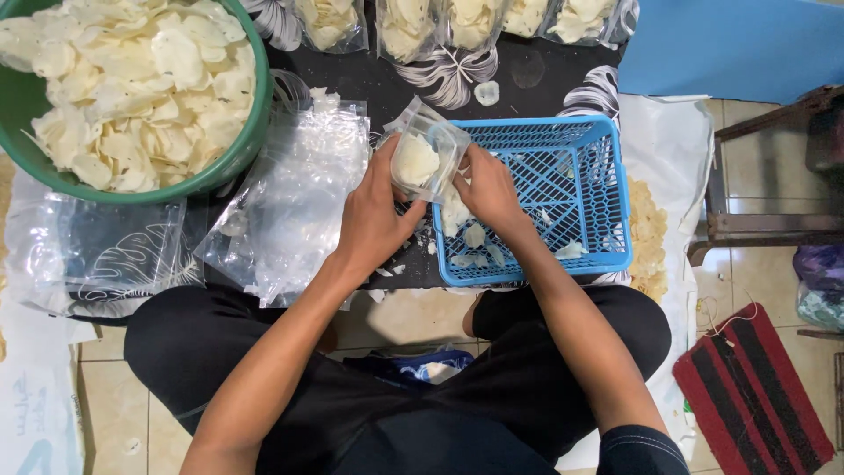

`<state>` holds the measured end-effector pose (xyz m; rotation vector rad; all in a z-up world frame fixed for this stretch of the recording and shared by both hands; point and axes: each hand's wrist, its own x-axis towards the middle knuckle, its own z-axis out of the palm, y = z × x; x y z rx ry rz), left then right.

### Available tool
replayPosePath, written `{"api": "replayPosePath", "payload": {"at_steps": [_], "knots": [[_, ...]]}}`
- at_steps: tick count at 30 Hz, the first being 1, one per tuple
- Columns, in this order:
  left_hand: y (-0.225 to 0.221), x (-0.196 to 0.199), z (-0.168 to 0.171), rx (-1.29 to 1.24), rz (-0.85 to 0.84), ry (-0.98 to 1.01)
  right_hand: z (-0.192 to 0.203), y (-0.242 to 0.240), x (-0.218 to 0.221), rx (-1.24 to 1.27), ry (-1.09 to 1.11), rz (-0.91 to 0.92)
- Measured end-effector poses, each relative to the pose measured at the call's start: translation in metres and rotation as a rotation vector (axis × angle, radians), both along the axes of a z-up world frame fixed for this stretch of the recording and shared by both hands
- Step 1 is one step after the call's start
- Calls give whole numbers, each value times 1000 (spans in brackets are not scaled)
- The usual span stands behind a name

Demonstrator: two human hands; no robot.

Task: Packaging chips into small plastic bags by hand

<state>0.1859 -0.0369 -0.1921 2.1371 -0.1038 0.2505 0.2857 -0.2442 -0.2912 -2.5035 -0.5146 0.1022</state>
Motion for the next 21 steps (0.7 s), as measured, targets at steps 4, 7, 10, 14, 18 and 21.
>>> {"api": "replayPosePath", "payload": {"at_steps": [4, 7, 10, 14, 18, 21], "knots": [[-4, 0, 4, 14, -18, -31, 54, 16, -14, 147, 83, 42], [-4, 0, 0, 32, -16, -34, 39, 17, -12, 203, 32, 28], [-4, -1, -1, 26, -20, -27, 27, 17, -11, 200, 6, 21], [-5, -1, -2, 25, -29, -22, 10, 13, -8, 172, 58, 7], [-5, -1, -2, 33, -24, -29, 13, 15, -10, 205, 86, 8], [-6, -1, -3, 32, -21, -24, 15, 16, -9, 177, 65, -7]]}}
